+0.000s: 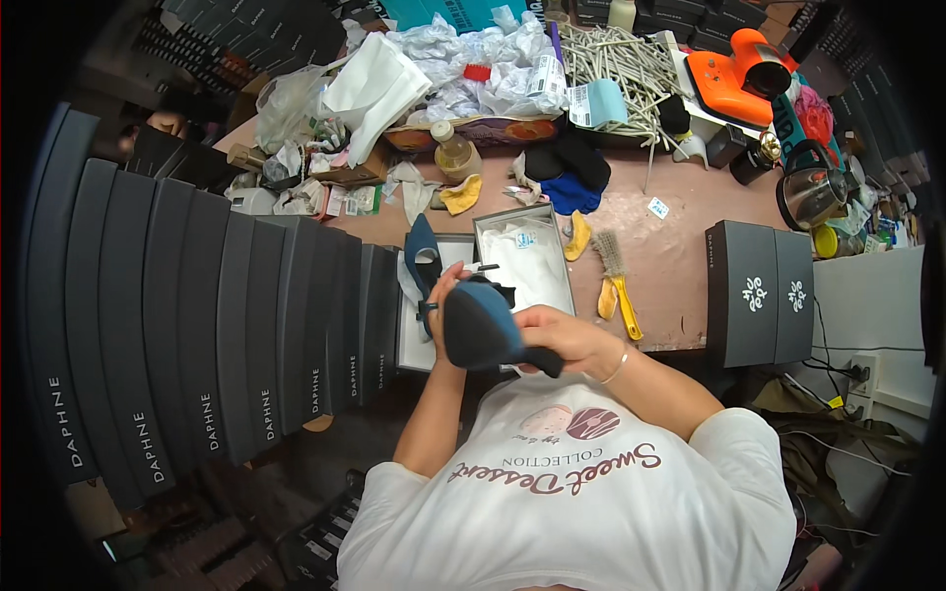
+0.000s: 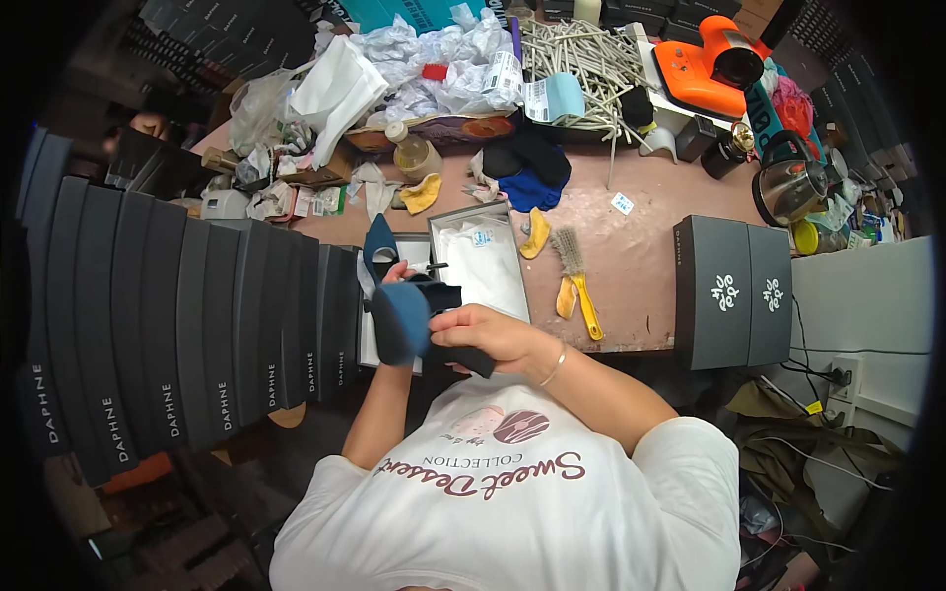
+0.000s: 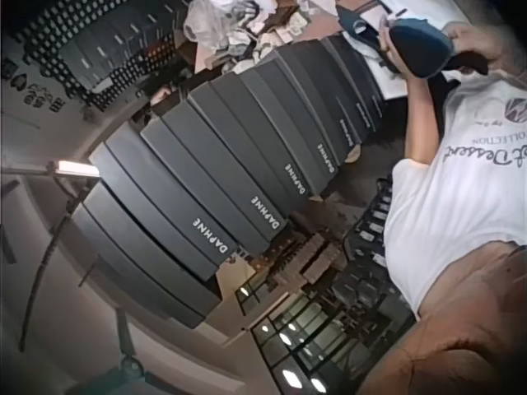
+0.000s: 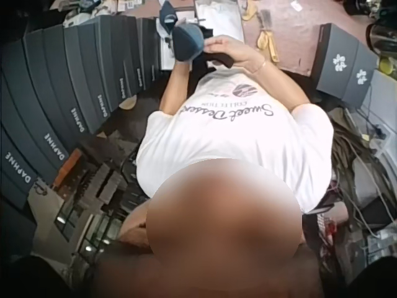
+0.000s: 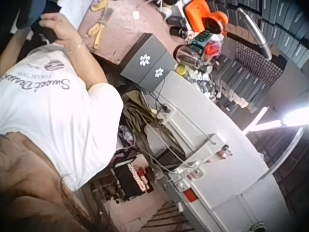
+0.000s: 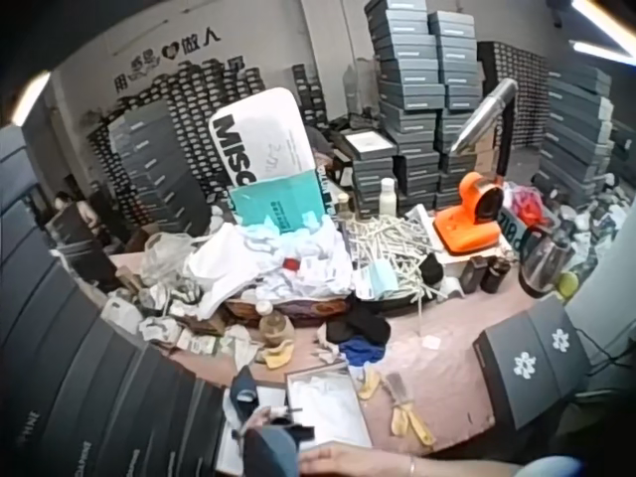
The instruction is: Inspecting a pair of high-heeled shoes for defects, cleaning the soles with a brush, and packing them into a shoebox.
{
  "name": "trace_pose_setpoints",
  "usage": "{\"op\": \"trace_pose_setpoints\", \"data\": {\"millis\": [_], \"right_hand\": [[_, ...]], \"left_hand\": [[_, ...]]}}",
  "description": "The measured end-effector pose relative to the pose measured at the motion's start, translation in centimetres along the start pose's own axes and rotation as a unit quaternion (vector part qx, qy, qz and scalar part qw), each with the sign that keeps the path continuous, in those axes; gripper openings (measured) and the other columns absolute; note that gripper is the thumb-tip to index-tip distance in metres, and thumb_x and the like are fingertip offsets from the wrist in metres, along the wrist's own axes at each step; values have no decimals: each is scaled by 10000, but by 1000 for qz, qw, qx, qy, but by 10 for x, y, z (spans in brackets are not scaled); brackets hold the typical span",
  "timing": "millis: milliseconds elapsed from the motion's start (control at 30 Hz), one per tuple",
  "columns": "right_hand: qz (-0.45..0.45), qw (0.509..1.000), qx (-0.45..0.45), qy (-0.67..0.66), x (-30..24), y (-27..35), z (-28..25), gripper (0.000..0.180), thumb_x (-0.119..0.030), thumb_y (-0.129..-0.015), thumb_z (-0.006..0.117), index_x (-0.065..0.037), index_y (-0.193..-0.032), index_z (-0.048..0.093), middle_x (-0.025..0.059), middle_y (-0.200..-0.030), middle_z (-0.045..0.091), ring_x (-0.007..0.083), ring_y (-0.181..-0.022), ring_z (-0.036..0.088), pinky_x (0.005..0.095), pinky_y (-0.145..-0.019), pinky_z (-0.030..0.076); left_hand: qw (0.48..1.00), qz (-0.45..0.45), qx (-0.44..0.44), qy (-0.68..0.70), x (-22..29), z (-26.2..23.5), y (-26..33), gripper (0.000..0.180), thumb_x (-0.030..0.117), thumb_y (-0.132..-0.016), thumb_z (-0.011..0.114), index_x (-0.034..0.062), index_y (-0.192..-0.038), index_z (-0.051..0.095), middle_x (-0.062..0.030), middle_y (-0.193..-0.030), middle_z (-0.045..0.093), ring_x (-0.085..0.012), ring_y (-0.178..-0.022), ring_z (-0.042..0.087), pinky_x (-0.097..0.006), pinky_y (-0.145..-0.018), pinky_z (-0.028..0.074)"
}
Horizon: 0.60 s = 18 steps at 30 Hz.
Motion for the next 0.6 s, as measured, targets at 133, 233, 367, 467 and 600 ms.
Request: {"op": "trace_pose_setpoints", "data": {"millis": [133,233,367,467,600], "right_hand": [[-207,911,275,227,-87,60,-64,237,-71,-879,593,16,-1097,627,8,-863,628,112,-781,606,242,-701,498],[-294,682,253,619,-87,77,-32,247,-63,-836,570,-5,-1064,643,49,-950,597,198,-894,599,328,-757,493],[-224,459,185,839,-31,21,-2,230,-119,-777,580,-68,-991,647,57,-930,541,221,-868,539,344,-716,460],[-194,439,188,857,-13,43,-20,215,-133,-754,598,-70,-955,640,68,-982,541,242,-907,537,371,-722,457],[-132,526,302,784,-30,108,-68,329,-75,-740,599,-63,-1067,637,62,-922,561,218,-862,582,347,-783,468]], "left_hand": [[964,-26,-42,262,-17,-1,-1,407,247,-934,538,-11,-1247,499,-113,-1064,613,-204,-955,615,-352,-877,505],[971,-43,-43,230,-8,18,1,417,242,-916,552,-31,-1229,508,-122,-1034,631,-216,-947,621,-358,-884,504],[979,-121,-83,142,-17,49,20,453,287,-924,541,-44,-1231,510,-125,-1035,631,-186,-922,623,-312,-855,508],[964,-80,-133,214,-13,54,26,422,285,-932,530,-45,-1195,543,-125,-1043,648,-191,-922,633,-311,-840,514],[975,-47,-120,180,-18,20,5,438,286,-917,544,-30,-1220,523,-107,-1075,639,-180,-968,619,-312,-871,498]]}}
Point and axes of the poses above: each hand's wrist, its own y-axis away from the middle knuckle, its own z-axis out of the palm, x = y × z, the point moved 9 cm from there along -y, towards the middle knuckle
